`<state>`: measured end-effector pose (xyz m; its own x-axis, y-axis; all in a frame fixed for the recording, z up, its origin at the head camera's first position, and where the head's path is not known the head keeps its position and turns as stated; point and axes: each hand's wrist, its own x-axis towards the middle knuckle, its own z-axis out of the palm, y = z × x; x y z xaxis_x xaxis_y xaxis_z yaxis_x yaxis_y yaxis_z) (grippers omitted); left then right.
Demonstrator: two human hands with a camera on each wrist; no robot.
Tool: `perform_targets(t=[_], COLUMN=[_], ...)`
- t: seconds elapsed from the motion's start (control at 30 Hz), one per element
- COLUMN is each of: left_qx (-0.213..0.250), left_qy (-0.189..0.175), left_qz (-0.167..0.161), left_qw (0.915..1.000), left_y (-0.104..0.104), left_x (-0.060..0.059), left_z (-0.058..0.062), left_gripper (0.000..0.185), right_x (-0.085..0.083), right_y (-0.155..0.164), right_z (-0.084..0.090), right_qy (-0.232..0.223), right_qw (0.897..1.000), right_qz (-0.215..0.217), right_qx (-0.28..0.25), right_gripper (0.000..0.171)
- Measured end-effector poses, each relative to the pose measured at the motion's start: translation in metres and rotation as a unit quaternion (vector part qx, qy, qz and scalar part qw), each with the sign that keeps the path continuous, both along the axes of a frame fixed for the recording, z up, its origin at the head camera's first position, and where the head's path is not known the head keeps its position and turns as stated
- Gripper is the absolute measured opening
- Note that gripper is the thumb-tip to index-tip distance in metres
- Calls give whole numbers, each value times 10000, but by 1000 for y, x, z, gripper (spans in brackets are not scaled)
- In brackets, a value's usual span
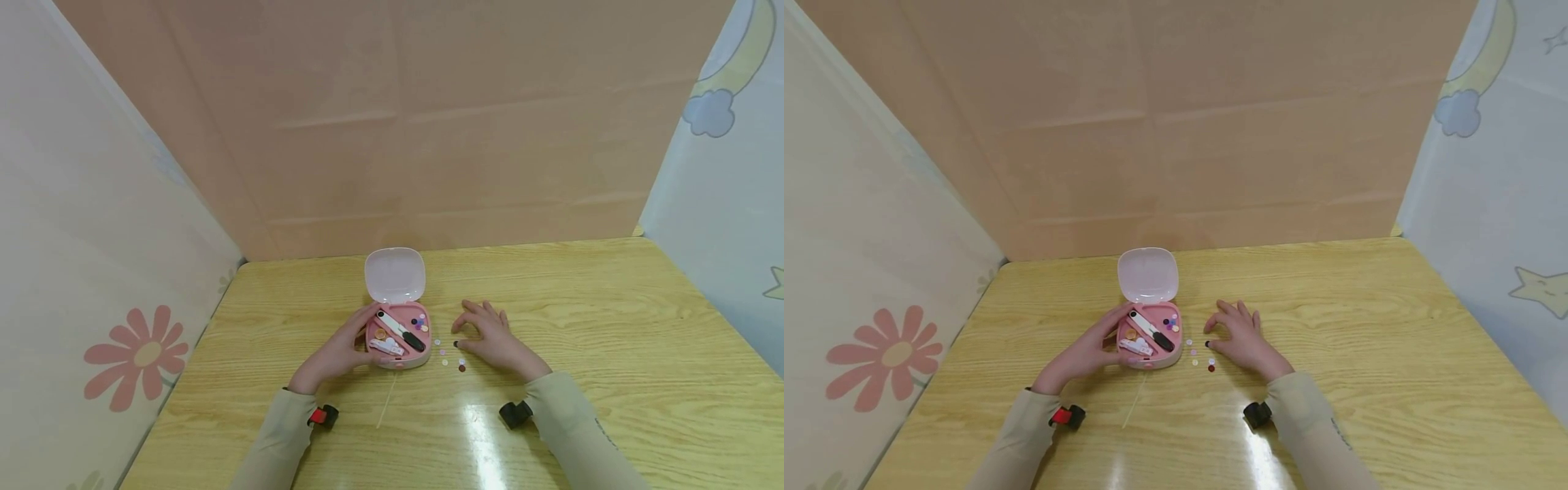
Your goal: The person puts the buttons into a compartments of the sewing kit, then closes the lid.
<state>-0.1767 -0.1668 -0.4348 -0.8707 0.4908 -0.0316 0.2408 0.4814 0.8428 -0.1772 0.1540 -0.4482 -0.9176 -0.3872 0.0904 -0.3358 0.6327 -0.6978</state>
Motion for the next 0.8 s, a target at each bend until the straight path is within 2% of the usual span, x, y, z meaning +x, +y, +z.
perform_targets(t=[0.27, 0.53, 0.67, 0.8], left_qx=[44, 162, 127, 123], left_qy=[-18, -115, -110, -135], left_qz=[41, -29, -41, -44], left_qw=[10000, 9998, 9999, 9998], left_y=[1, 9, 10, 10], left_x=[3, 17, 18, 18], left_z=[3, 33, 39, 39], left_gripper=[95, 89, 87, 87], right_x=[0, 0, 0, 0], right_y=[-1, -1, 0, 0], right_z=[0, 0, 0, 1], right_qy=[-22, -122, -119, -111], right_qw=[10000, 9998, 9997, 9997], right_qz=[14, -44, -62, -48], right_qx=[44, 145, 198, 231], right_gripper=[13, 15, 14, 14])
